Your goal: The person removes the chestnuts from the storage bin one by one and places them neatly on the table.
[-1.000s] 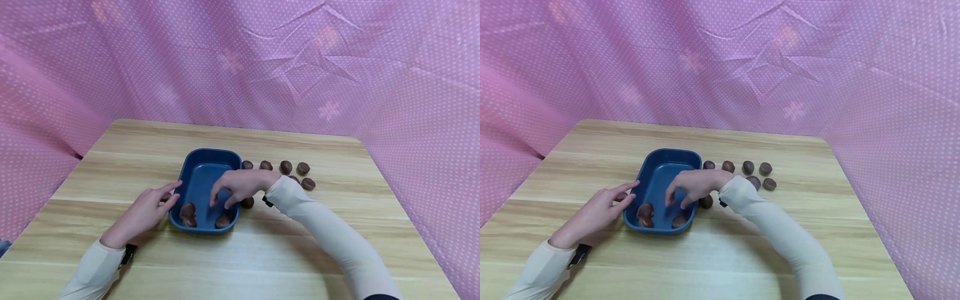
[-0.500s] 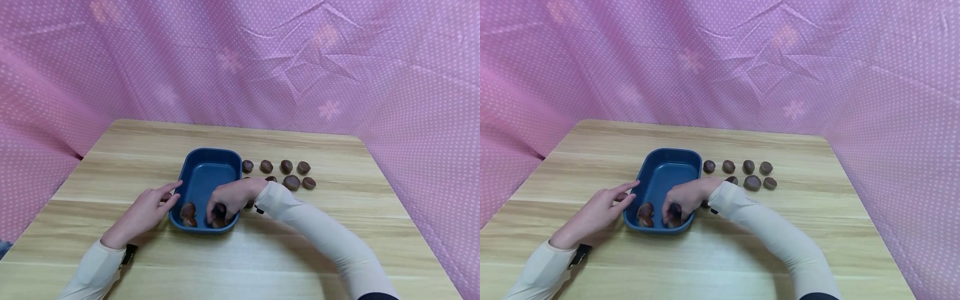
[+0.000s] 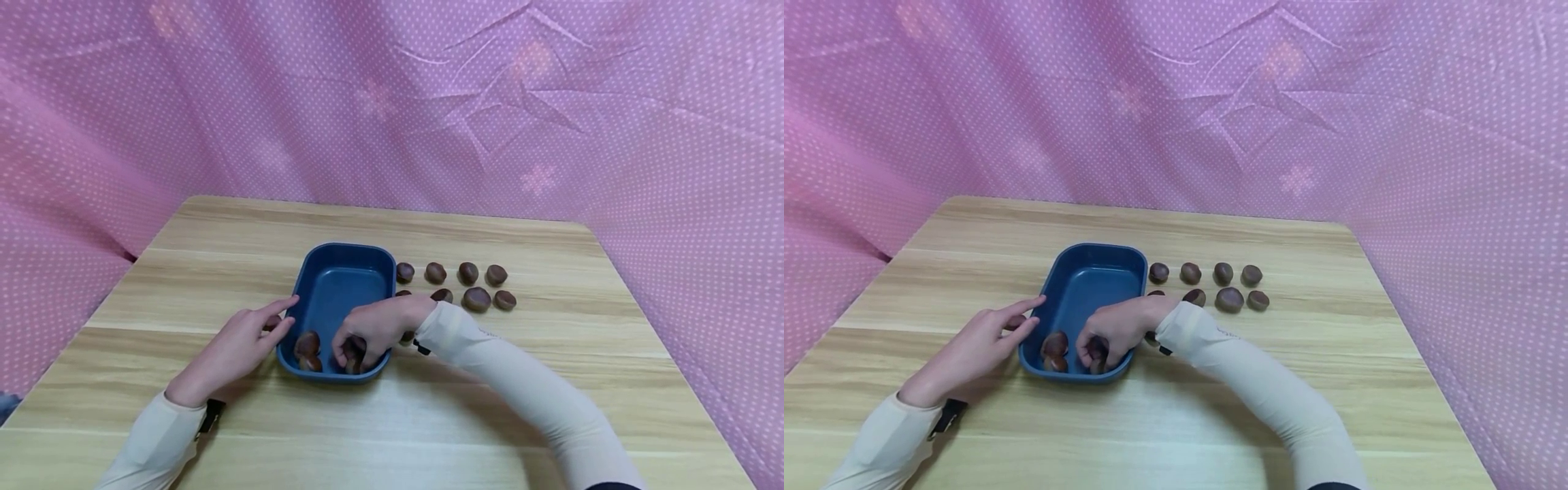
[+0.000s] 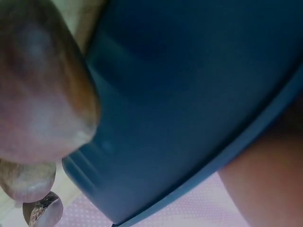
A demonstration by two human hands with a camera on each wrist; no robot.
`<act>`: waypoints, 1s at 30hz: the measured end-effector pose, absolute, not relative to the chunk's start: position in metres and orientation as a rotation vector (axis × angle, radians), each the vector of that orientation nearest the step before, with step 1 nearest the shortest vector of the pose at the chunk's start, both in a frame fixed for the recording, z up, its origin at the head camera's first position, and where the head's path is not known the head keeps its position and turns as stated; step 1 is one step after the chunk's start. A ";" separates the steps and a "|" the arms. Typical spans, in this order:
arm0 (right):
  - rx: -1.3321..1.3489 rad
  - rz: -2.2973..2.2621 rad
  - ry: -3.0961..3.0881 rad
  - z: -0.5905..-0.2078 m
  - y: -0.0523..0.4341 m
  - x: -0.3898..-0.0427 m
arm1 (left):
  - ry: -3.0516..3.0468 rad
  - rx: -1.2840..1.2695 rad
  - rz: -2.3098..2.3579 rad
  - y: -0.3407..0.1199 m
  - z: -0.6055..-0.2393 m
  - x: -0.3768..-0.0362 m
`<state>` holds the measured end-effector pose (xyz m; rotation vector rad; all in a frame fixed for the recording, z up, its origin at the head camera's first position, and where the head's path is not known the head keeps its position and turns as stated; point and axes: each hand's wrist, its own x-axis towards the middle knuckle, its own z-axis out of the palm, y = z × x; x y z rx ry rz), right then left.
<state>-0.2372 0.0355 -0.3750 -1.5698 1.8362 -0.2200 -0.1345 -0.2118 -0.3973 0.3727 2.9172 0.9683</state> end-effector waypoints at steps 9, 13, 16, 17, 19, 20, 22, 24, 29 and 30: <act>-1.653 -0.335 1.949 -0.363 0.051 -0.237 | 2.902 0.371 0.978 -0.212 -0.399 -0.134; -1.666 -0.423 2.059 -0.348 0.064 -0.239 | 2.907 0.374 0.972 -0.212 -0.399 -0.135; -1.669 -0.475 2.137 -0.341 0.074 -0.239 | 2.920 0.380 0.964 -0.212 -0.398 -0.135; -1.670 -0.490 2.163 -0.339 0.077 -0.239 | 2.922 0.380 0.963 -0.212 -0.398 -0.135; -1.670 -0.532 2.201 -0.337 0.084 -0.240 | 2.919 0.378 0.961 -0.212 -0.398 -0.136; -1.667 -0.550 2.226 -0.337 0.088 -0.240 | 2.918 0.379 0.964 -0.212 -0.398 -0.136; -1.652 -0.595 2.273 -0.336 0.097 -0.240 | 2.910 0.372 0.968 -0.211 -0.398 -0.136; -1.625 -0.649 2.317 -0.335 0.107 -0.240 | 2.904 0.367 0.970 -0.211 -0.398 -0.136; -1.517 -0.772 2.426 -0.336 0.131 -0.240 | 2.911 0.360 0.963 -0.211 -0.397 -0.135; -1.489 -0.787 2.446 -0.336 0.136 -0.239 | 2.913 0.358 0.962 -0.211 -0.397 -0.135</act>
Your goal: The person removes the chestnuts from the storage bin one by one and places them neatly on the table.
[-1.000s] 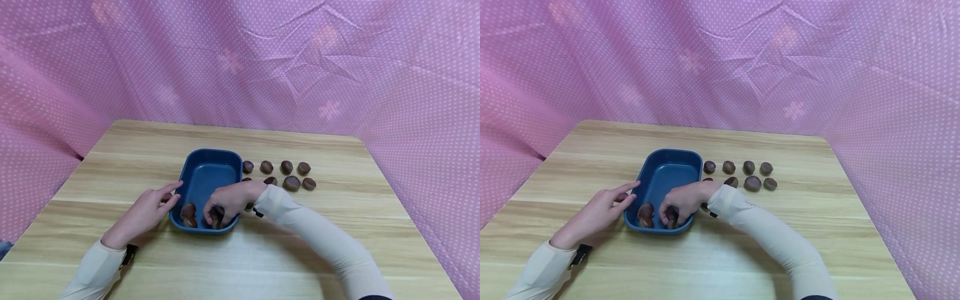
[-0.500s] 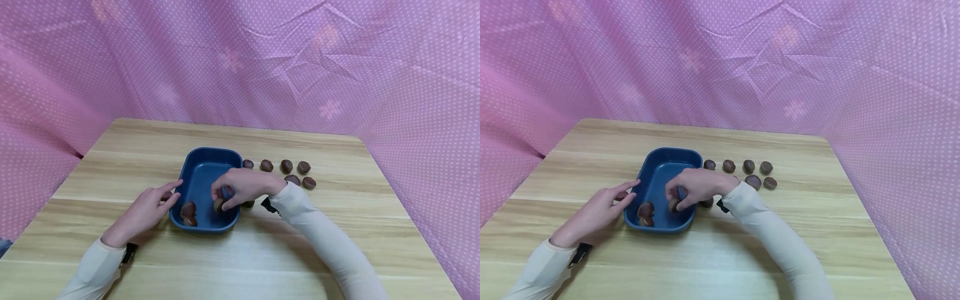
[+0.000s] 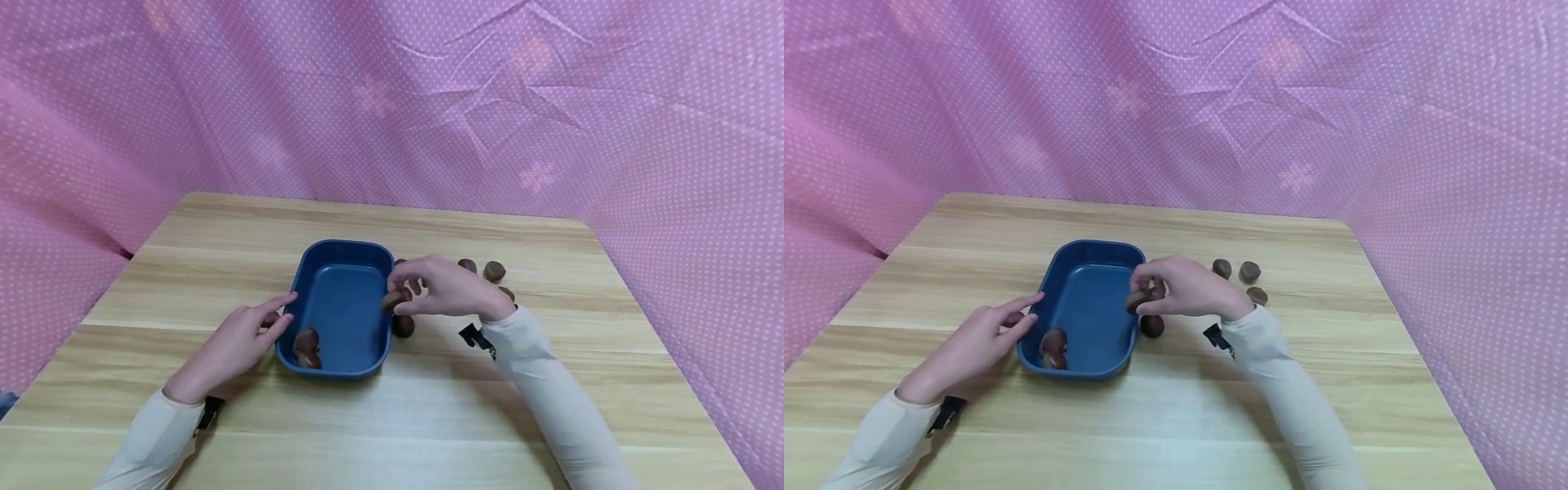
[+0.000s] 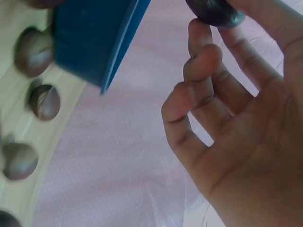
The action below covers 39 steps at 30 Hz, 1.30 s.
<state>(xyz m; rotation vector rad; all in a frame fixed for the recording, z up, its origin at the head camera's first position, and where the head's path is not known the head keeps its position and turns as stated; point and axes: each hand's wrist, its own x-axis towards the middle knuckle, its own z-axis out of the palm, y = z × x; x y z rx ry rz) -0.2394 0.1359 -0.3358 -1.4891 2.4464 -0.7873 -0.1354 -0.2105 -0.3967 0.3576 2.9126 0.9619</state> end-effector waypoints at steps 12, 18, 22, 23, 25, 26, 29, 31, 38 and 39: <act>-1.255 -0.703 2.620 -0.355 0.187 -0.239 | 2.911 0.360 0.964 -0.211 -0.395 -0.135; -1.198 -0.588 2.610 -0.365 0.195 -0.242 | 2.917 0.380 0.964 -0.211 -0.396 -0.135; -1.167 -0.531 2.592 -0.370 0.196 -0.242 | 2.908 0.372 0.961 -0.210 -0.395 -0.135; -1.152 -0.516 2.591 -0.370 0.196 -0.242 | 2.903 0.366 0.959 -0.209 -0.395 -0.136; -1.119 -0.493 2.590 -0.371 0.197 -0.242 | 2.903 0.365 0.961 -0.209 -0.394 -0.136; -1.108 -0.483 2.591 -0.371 0.197 -0.242 | 2.899 0.361 0.961 -0.209 -0.394 -0.136; -1.076 -0.475 2.589 -0.371 0.199 -0.243 | 2.898 0.361 0.965 -0.210 -0.394 -0.136; -1.069 -0.475 2.585 -0.372 0.199 -0.243 | 2.896 0.357 0.960 -0.210 -0.394 -0.137; -1.051 -0.465 2.559 -0.377 0.198 -0.244 | 2.908 0.380 0.962 -0.212 -0.394 -0.136; -1.037 -0.462 2.560 -0.377 0.197 -0.244 | 2.911 0.385 0.962 -0.212 -0.394 -0.136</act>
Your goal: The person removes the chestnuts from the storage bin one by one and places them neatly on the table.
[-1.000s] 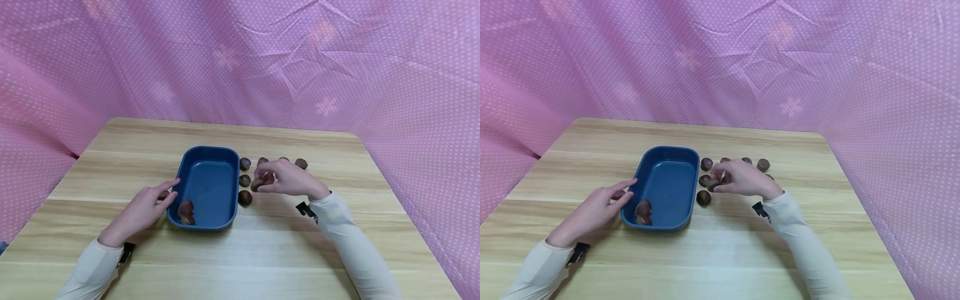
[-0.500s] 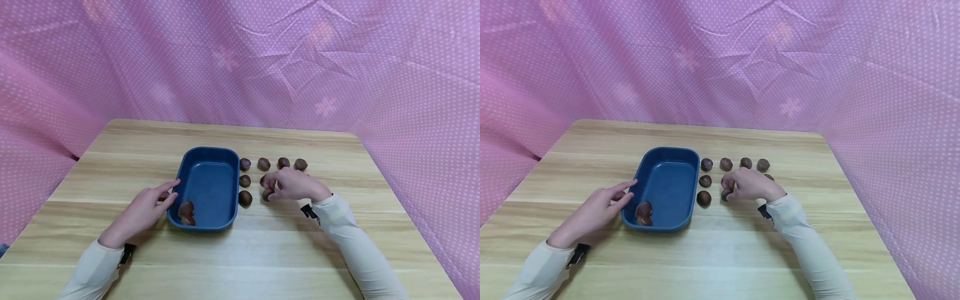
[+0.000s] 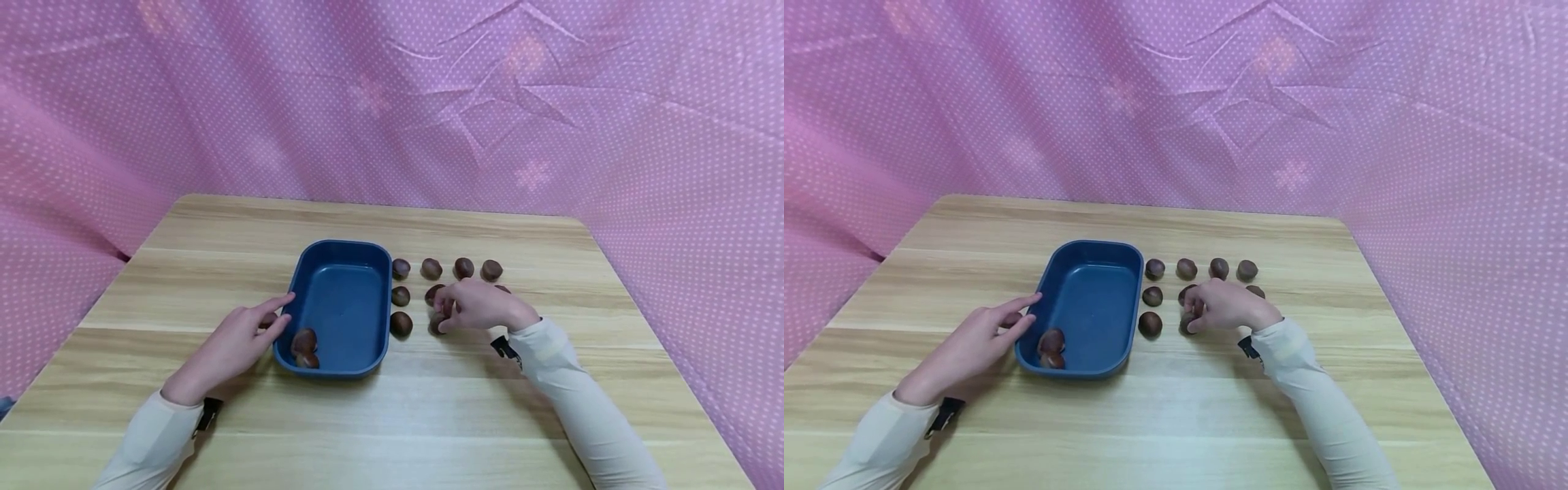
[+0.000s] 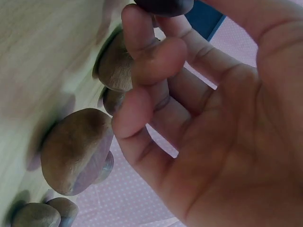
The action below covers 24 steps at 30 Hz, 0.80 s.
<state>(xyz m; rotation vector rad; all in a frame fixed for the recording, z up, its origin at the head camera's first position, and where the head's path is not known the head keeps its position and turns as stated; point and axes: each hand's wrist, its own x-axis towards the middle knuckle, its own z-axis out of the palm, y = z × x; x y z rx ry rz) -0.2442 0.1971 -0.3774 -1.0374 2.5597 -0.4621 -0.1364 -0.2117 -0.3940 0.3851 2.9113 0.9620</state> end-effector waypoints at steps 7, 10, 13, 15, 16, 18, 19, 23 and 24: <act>-0.979 -0.474 2.551 -0.378 0.196 -0.245 | 2.925 0.410 0.966 -0.211 -0.394 -0.136; -0.967 -0.476 2.545 -0.378 0.196 -0.246 | 2.933 0.415 0.966 -0.211 -0.395 -0.135; -0.963 -0.478 2.546 -0.378 0.196 -0.246 | 2.943 0.422 0.956 -0.211 -0.395 -0.135; -0.950 -0.477 2.550 -0.378 0.196 -0.246 | 2.947 0.427 0.949 -0.211 -0.395 -0.135; -0.942 -0.475 2.552 -0.378 0.196 -0.245 | 2.948 0.429 0.948 -0.211 -0.395 -0.135; -0.921 -0.476 2.552 -0.377 0.196 -0.244 | 2.950 0.431 0.944 -0.211 -0.395 -0.135; -0.908 -0.476 2.553 -0.377 0.196 -0.244 | 2.949 0.431 0.945 -0.211 -0.396 -0.135; -0.881 -0.475 2.560 -0.375 0.197 -0.243 | 2.936 0.419 0.954 -0.212 -0.396 -0.135; -0.878 -0.472 2.563 -0.375 0.197 -0.243 | 2.932 0.415 0.958 -0.212 -0.396 -0.135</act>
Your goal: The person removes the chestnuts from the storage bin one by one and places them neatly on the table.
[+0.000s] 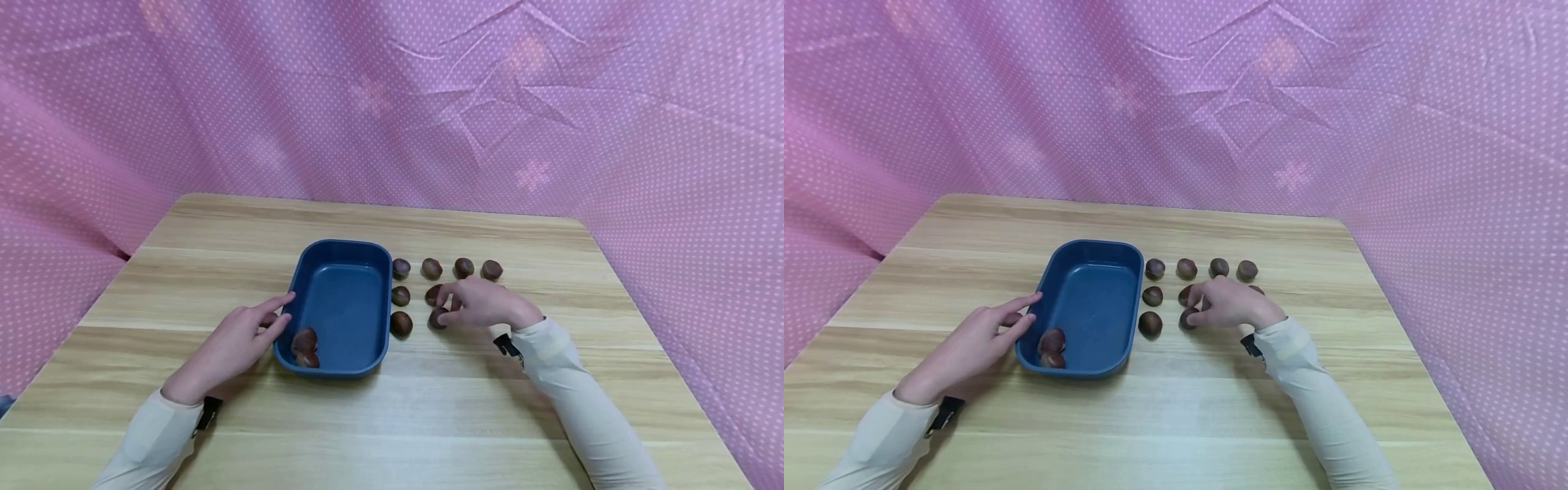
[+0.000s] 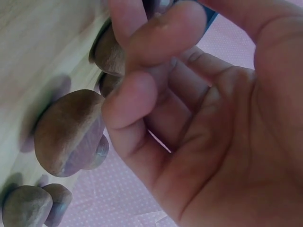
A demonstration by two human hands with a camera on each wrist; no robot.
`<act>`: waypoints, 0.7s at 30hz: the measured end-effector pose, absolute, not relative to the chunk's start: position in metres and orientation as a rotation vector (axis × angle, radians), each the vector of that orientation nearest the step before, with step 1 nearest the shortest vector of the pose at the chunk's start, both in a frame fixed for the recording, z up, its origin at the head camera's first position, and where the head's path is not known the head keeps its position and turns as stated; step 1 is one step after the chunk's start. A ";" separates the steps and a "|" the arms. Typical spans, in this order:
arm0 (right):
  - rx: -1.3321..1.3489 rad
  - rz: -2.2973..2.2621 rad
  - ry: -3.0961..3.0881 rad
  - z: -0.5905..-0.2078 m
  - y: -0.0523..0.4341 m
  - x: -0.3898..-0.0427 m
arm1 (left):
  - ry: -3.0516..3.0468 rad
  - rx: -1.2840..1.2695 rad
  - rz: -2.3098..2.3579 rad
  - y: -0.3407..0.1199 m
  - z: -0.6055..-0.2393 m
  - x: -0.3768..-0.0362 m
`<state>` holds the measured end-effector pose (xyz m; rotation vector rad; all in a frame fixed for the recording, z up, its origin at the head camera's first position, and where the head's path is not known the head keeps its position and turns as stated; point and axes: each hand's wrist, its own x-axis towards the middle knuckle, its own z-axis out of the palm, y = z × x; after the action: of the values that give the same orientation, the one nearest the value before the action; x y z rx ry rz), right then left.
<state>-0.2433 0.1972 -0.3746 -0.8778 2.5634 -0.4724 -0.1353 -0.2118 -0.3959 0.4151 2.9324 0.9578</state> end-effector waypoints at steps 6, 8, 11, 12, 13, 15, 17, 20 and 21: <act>-0.883 -0.459 2.570 -0.374 0.200 -0.245 | 2.941 0.412 0.948 -0.210 -0.397 -0.134; -0.891 -0.460 2.567 -0.374 0.202 -0.245 | 2.939 0.410 0.949 -0.210 -0.397 -0.134; -0.899 -0.469 2.574 -0.374 0.204 -0.244 | 2.925 0.397 0.957 -0.209 -0.396 -0.132; -0.907 -0.474 2.581 -0.373 0.205 -0.244 | 2.921 0.392 0.959 -0.208 -0.396 -0.132; -0.916 -0.481 2.590 -0.372 0.206 -0.244 | 2.917 0.388 0.962 -0.208 -0.396 -0.131; -0.936 -0.497 2.608 -0.370 0.207 -0.243 | 2.912 0.379 0.966 -0.208 -0.396 -0.131; -0.948 -0.510 2.619 -0.368 0.207 -0.243 | 2.911 0.374 0.967 -0.207 -0.395 -0.130; -0.956 -0.526 2.611 -0.366 0.207 -0.242 | 2.915 0.369 0.964 -0.207 -0.395 -0.129; -0.959 -0.532 2.606 -0.366 0.207 -0.242 | 2.914 0.366 0.961 -0.206 -0.394 -0.129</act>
<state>-0.2420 0.2071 -0.3658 -0.9586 2.6055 -0.5318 -0.1288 -0.2064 -0.3945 0.3658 2.9144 0.9614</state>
